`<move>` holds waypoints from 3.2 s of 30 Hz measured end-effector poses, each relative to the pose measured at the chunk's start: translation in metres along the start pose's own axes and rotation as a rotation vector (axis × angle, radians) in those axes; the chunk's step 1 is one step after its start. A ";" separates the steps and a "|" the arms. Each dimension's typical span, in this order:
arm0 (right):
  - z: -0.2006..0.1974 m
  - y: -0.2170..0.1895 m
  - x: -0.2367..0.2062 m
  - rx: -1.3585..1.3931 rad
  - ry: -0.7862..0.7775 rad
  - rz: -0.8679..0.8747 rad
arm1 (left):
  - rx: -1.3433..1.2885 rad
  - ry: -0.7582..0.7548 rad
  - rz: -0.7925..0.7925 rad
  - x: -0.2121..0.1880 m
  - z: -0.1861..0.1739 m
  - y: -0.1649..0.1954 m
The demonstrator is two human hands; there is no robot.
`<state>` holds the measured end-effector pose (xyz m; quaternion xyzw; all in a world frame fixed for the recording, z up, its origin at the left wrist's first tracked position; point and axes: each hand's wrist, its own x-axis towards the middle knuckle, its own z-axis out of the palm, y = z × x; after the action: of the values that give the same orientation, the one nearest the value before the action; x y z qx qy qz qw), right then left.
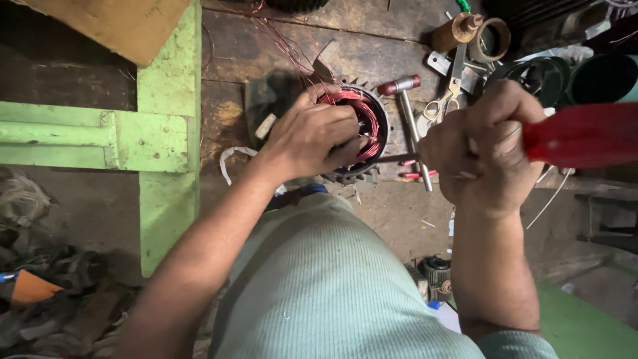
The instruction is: The person works on an electric motor stator, using a hammer to tap the stator and then using a screwdriver to remove copper windings. They then cut a green plastic strip with scissors and place it into the stator.
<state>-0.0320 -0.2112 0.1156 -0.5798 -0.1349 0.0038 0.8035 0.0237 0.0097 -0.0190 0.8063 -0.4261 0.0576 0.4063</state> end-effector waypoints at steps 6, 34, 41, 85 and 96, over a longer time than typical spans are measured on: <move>-0.008 0.011 0.007 0.012 -0.017 0.026 | 0.013 -0.016 -0.013 0.001 0.004 -0.001; 0.003 0.036 0.043 -0.399 -0.190 0.436 | 0.075 0.032 0.060 -0.002 0.002 0.008; 0.007 0.044 0.053 -0.417 -0.220 0.378 | 0.056 0.010 0.043 -0.001 0.003 0.002; 0.038 -0.010 -0.050 -0.203 0.188 -0.338 | -0.107 0.038 0.087 0.025 0.015 -0.027; 0.055 0.011 -0.016 -0.177 0.216 -0.118 | -0.082 0.120 0.105 0.023 0.016 -0.028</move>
<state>-0.0575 -0.1591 0.1179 -0.6363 -0.0813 -0.1179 0.7581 0.0544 -0.0074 -0.0361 0.7607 -0.4446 0.1096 0.4601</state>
